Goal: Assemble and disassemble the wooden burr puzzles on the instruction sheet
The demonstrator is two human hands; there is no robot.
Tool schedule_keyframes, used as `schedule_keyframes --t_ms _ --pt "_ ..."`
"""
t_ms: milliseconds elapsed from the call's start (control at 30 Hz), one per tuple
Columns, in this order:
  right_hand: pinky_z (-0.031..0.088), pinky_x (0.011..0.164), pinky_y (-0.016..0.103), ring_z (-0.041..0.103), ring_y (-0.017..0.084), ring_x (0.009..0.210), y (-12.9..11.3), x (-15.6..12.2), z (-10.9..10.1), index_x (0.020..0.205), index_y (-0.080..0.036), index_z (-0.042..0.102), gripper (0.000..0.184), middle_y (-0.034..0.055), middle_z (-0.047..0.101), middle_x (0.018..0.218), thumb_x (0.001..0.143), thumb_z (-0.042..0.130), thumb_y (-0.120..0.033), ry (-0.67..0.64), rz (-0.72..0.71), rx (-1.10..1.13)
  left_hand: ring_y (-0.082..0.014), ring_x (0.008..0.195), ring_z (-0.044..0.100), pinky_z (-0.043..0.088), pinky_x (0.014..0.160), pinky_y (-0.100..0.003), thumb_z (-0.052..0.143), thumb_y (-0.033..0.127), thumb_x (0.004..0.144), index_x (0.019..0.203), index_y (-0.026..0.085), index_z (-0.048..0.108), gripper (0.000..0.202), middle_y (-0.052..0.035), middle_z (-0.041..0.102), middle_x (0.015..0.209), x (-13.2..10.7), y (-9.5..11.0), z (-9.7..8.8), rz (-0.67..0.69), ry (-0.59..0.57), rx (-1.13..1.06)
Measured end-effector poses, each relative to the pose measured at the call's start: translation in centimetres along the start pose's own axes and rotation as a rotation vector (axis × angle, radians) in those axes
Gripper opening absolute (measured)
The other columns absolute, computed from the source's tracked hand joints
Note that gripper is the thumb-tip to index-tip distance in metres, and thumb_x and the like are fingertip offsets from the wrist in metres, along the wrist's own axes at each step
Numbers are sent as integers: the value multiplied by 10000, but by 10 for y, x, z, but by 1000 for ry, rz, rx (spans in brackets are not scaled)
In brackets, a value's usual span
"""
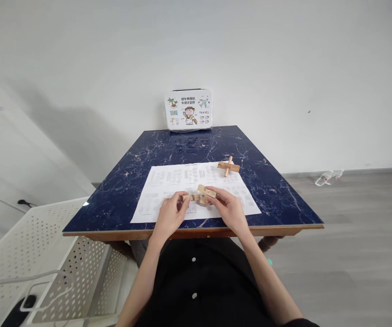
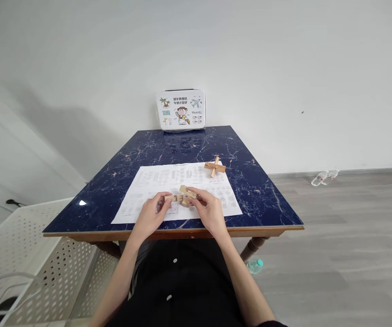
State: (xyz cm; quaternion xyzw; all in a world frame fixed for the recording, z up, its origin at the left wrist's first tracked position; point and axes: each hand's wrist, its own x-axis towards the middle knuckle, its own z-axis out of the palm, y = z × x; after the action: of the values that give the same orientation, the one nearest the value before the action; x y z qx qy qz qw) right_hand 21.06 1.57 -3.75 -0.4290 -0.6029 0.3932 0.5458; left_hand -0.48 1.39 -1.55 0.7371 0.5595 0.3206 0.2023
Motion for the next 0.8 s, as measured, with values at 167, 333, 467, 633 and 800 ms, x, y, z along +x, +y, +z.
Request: schedule_keyframes --t_ms 167,333,467,633,800 --pt "601 810 406 699 242 730 -5 -1 0 1323 -245 665 401 23 716 771 999 579 -466 -28 3 -49 -244 827 728 518 786 -356 462 477 1070 1153 234 618 301 -36 775 892 1 -4 1 -4 42 -41" --pt "567 773 378 675 231 717 -5 -2 0 1341 -222 626 430 22 677 753 1050 479 -502 -38 -29 -91 -210 811 697 508 732 -329 451 470 1070 1135 226 581 284 -46 768 972 1 -6 -1 -44 81 -162" --pt "569 769 377 686 227 733 -6 -3 0 1347 -217 621 445 44 695 819 1068 437 -511 -84 -52 -104 -193 805 651 494 706 -307 432 471 1073 1151 218 572 300 -59 759 1003 0 -3 -5 -56 56 -245" --pt "580 793 398 731 246 802 -7 -3 1 1348 -219 606 399 60 748 863 1055 489 -463 -159 -39 -133 -179 798 603 495 758 -310 416 489 1084 1170 217 571 325 -56 747 1025 0 -6 -6 -55 62 -294" --pt "616 744 376 779 244 863 -5 -4 3 1241 -241 568 318 87 780 1081 1007 594 -455 -176 5 35 -180 771 595 466 718 -306 404 508 1090 1210 210 574 364 -33 699 900 0 -12 -5 -82 73 -289"
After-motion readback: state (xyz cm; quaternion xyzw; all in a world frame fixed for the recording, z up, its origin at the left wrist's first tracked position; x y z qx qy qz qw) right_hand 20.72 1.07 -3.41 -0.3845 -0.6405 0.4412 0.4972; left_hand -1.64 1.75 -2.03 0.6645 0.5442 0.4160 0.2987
